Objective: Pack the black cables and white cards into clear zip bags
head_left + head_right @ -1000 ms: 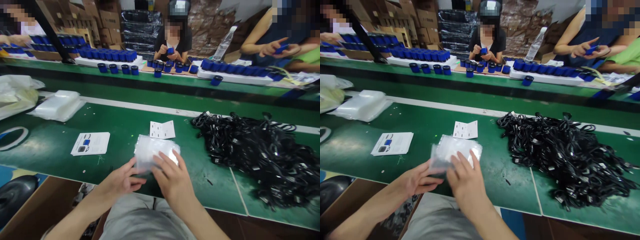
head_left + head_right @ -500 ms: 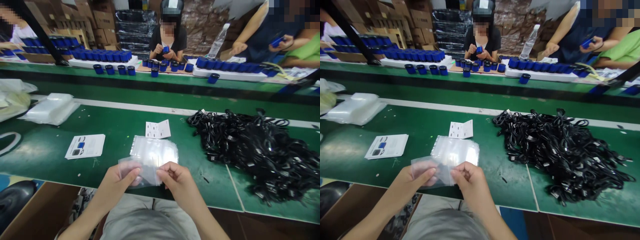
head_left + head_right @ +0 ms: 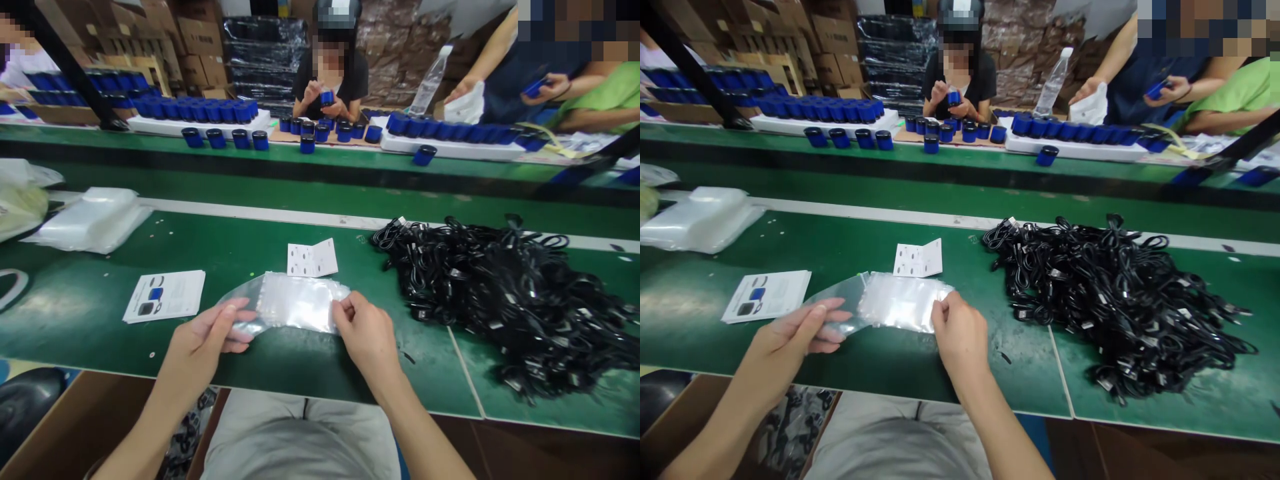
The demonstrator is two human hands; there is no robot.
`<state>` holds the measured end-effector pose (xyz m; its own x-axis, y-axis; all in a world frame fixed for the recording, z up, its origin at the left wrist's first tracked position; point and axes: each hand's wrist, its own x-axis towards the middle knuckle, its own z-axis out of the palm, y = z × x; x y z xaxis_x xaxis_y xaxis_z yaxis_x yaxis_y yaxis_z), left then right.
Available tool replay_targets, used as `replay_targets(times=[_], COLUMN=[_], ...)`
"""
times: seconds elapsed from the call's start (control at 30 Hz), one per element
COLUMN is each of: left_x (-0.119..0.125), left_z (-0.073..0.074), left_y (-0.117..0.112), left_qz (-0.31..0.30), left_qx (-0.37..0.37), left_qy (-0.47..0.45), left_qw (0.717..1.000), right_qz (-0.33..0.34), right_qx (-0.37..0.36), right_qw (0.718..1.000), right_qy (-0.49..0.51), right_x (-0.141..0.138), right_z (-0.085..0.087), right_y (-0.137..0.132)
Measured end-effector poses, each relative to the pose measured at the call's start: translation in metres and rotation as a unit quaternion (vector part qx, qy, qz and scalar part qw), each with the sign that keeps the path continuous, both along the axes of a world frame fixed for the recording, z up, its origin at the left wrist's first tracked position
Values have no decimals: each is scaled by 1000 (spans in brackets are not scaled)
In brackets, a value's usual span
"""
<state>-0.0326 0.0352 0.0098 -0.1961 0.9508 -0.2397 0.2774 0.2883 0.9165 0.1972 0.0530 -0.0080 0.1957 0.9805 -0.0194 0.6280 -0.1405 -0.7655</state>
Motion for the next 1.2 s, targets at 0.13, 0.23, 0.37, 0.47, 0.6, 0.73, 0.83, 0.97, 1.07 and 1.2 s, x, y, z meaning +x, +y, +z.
replay_targets(times=[0.13,0.23,0.37,0.47,0.6,0.73,0.83,0.97,1.07,1.2], left_x=[2,11,18,16,21,34,38,37,37,37], left_z=[5,6,-1,-5,-1,3,2,2,4,4], left_y=[-7,-13,-17,-22,-35,-43,-43,-39,-38,-38], left_qz=[-29,-77,-162,-84,-64,-177,-147,-135,-139,-159], left_qx=[-5,-21,-49,89,183,20,-21,-48,-57,-58], left_qy=[-27,-41,-27,97,203,97,50,-6,-12,18], left_qw=[999,996,985,988,960,979,988,990,989,985], right_qz=[-10,135,202,163,142,140,144,139,138,145], right_qx=[39,-7,-64,-43,-33,-32,-40,-64,-79,-97], right_qw=[999,975,948,966,973,967,964,961,959,955], right_qy=[15,177,238,195,178,208,219,229,236,239], right_x=[-4,-7,-8,-9,-19,-35,-42,-44,-43,-42], right_z=[8,18,23,16,4,-2,-3,-2,-1,0], right_y=[-5,-16,-26,-33,-43,-52,-56,-57,-57,-57])
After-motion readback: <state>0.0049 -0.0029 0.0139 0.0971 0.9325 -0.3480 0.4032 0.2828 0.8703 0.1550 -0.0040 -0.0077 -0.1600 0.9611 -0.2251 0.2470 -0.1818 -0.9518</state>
